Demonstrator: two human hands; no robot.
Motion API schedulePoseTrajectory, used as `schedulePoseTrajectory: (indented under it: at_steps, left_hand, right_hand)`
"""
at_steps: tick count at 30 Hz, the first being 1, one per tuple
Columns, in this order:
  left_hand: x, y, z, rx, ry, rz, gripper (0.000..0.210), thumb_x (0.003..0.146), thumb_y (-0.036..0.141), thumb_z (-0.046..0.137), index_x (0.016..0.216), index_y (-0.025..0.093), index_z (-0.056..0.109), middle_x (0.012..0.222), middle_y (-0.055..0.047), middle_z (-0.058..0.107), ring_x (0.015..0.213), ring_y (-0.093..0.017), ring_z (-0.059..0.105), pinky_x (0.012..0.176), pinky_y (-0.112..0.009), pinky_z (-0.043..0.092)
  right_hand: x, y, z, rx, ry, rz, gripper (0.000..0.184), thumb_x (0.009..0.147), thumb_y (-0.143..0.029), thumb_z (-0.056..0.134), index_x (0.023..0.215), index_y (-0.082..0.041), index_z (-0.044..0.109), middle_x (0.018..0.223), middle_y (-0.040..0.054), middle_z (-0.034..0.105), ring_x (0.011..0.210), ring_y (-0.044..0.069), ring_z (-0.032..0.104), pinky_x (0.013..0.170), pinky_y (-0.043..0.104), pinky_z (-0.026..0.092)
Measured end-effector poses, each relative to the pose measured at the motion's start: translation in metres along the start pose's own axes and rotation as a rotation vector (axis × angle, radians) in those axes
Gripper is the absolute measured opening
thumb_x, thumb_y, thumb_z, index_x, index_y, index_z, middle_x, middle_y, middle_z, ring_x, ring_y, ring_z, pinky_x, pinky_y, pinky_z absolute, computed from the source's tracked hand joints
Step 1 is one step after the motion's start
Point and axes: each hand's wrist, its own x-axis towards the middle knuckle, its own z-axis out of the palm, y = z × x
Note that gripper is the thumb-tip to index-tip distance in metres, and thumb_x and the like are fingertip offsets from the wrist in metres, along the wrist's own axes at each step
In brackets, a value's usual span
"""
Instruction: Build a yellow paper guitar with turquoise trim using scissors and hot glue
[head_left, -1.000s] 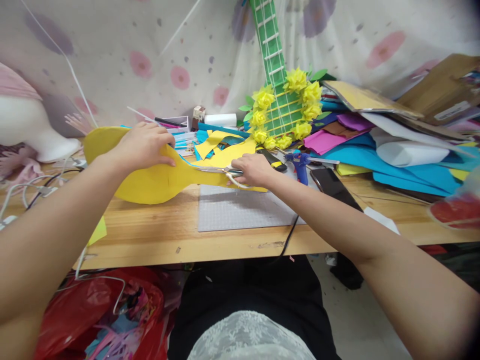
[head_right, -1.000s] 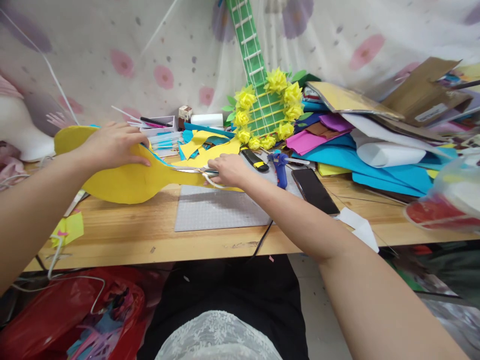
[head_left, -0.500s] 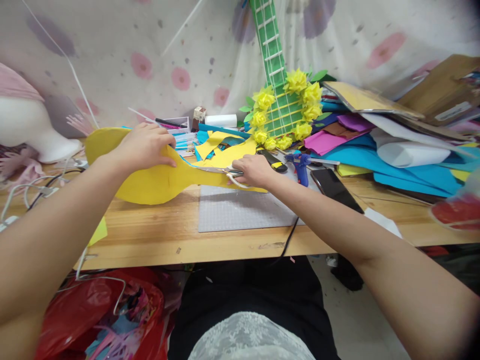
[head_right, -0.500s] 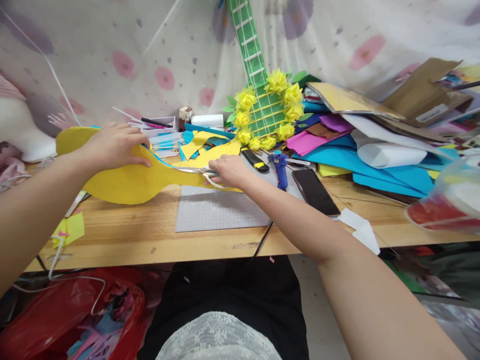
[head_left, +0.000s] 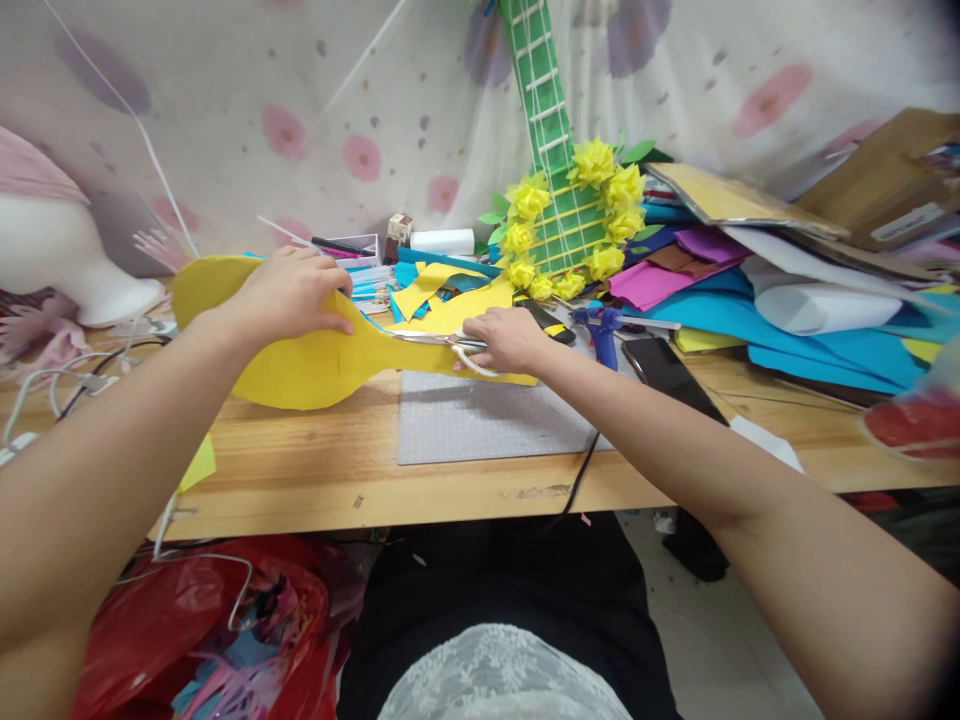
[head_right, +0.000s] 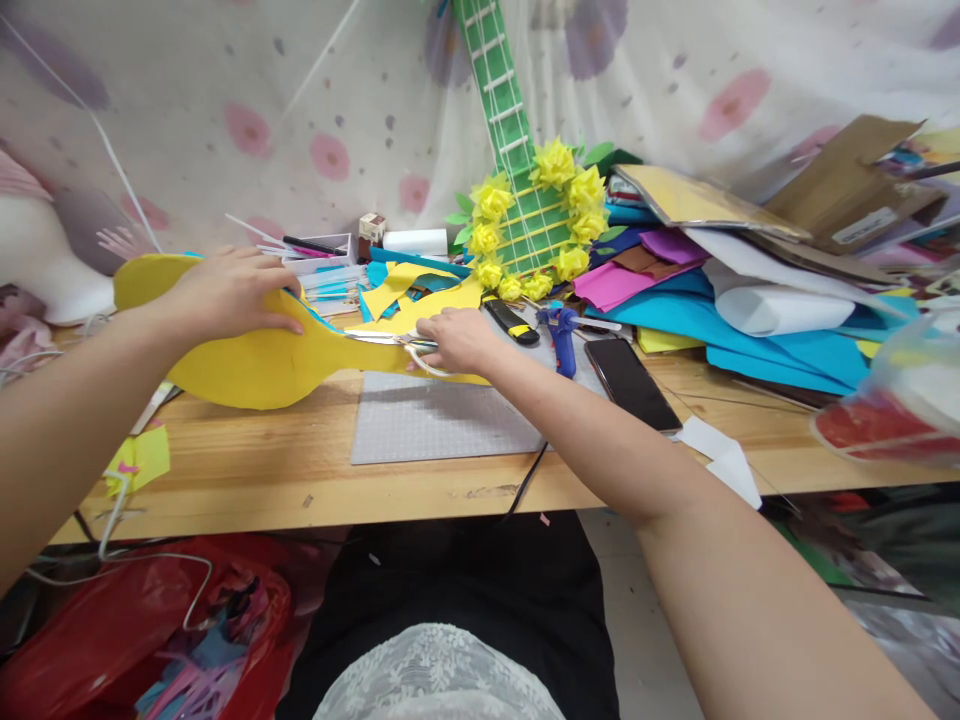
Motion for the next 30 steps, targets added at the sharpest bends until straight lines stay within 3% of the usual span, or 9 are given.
schedulePoseTrajectory:
  at_steps: [8, 25, 30]
  left_hand:
    - [-0.003, 0.003, -0.008, -0.001, -0.038, 0.005, 0.038, 0.079, 0.052, 0.055, 0.096, 0.018, 0.060, 0.096, -0.006, 0.060, 0.099, -0.023, 0.048, 0.087, -0.035, 0.031]
    - [-0.001, 0.004, -0.010, -0.030, -0.055, 0.012, 0.036, 0.079, 0.049, 0.055, 0.095, 0.017, 0.060, 0.096, -0.008, 0.059, 0.101, -0.024, 0.049, 0.086, -0.035, 0.031]
    - [0.001, 0.002, -0.007, -0.025, -0.052, 0.012, 0.036, 0.079, 0.049, 0.056, 0.095, 0.017, 0.060, 0.097, -0.008, 0.060, 0.101, -0.025, 0.050, 0.086, -0.036, 0.032]
  right_hand:
    - [0.003, -0.003, -0.001, 0.006, 0.017, -0.007, 0.054, 0.077, -0.069, 0.043, 0.091, -0.020, 0.060, 0.090, 0.0074, 0.067, 0.084, 0.022, 0.056, 0.055, 0.028, 0.018]
    - [0.002, -0.005, 0.006, 0.002, 0.064, 0.003, 0.041, 0.084, -0.056, 0.045, 0.091, -0.018, 0.060, 0.092, 0.0083, 0.068, 0.088, 0.022, 0.056, 0.058, 0.030, 0.023]
    - [0.001, -0.006, 0.004, 0.009, 0.054, 0.019, 0.048, 0.081, -0.062, 0.045, 0.092, -0.018, 0.060, 0.093, 0.0092, 0.067, 0.087, 0.023, 0.056, 0.059, 0.029, 0.023]
